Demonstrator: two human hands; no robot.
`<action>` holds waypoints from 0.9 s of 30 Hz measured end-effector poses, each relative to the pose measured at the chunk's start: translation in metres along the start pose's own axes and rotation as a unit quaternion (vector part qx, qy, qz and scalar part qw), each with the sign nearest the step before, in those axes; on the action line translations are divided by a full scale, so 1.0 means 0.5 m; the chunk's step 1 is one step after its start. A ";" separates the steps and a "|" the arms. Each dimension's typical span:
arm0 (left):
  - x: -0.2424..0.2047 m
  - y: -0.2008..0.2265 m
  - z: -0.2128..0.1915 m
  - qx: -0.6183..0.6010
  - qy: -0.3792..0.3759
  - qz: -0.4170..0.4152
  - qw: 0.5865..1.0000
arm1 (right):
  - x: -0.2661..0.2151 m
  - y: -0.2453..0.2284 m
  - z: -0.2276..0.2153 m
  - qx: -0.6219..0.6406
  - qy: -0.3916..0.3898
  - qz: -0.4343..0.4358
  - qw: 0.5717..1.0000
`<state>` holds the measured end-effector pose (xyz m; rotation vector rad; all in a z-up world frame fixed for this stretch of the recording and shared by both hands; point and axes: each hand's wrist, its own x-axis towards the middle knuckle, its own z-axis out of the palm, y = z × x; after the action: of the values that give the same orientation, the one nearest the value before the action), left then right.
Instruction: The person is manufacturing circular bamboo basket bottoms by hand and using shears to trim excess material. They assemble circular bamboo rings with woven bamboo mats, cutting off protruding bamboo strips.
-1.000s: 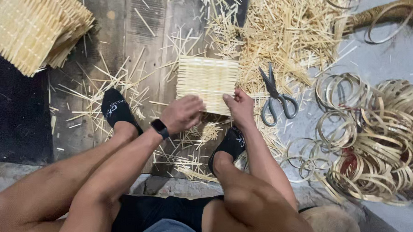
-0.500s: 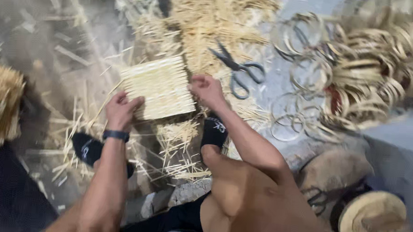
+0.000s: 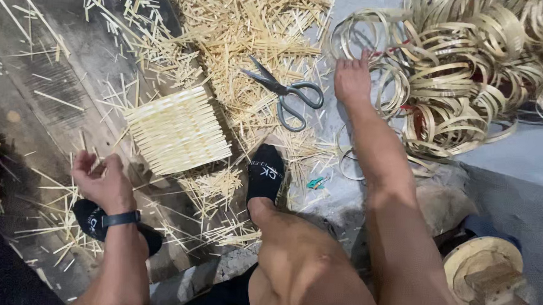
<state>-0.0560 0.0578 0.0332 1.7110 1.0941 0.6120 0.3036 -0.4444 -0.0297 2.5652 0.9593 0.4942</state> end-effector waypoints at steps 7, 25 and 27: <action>-0.023 0.145 -0.023 0.012 -0.027 0.149 0.988 | -0.075 -0.093 -0.159 0.282 -0.234 0.086 0.926; -0.168 0.322 0.124 -0.257 -0.368 -0.255 0.857 | 0.082 -0.294 -0.624 0.672 0.079 -0.013 0.736; -0.164 0.316 0.116 -0.256 -0.358 -0.330 0.835 | 0.090 -0.305 -0.614 0.650 0.065 -0.053 0.755</action>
<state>0.0131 -0.0597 0.1616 0.8570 0.7829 -0.1863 0.1169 -0.2432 0.1804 3.5911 2.0005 -0.1835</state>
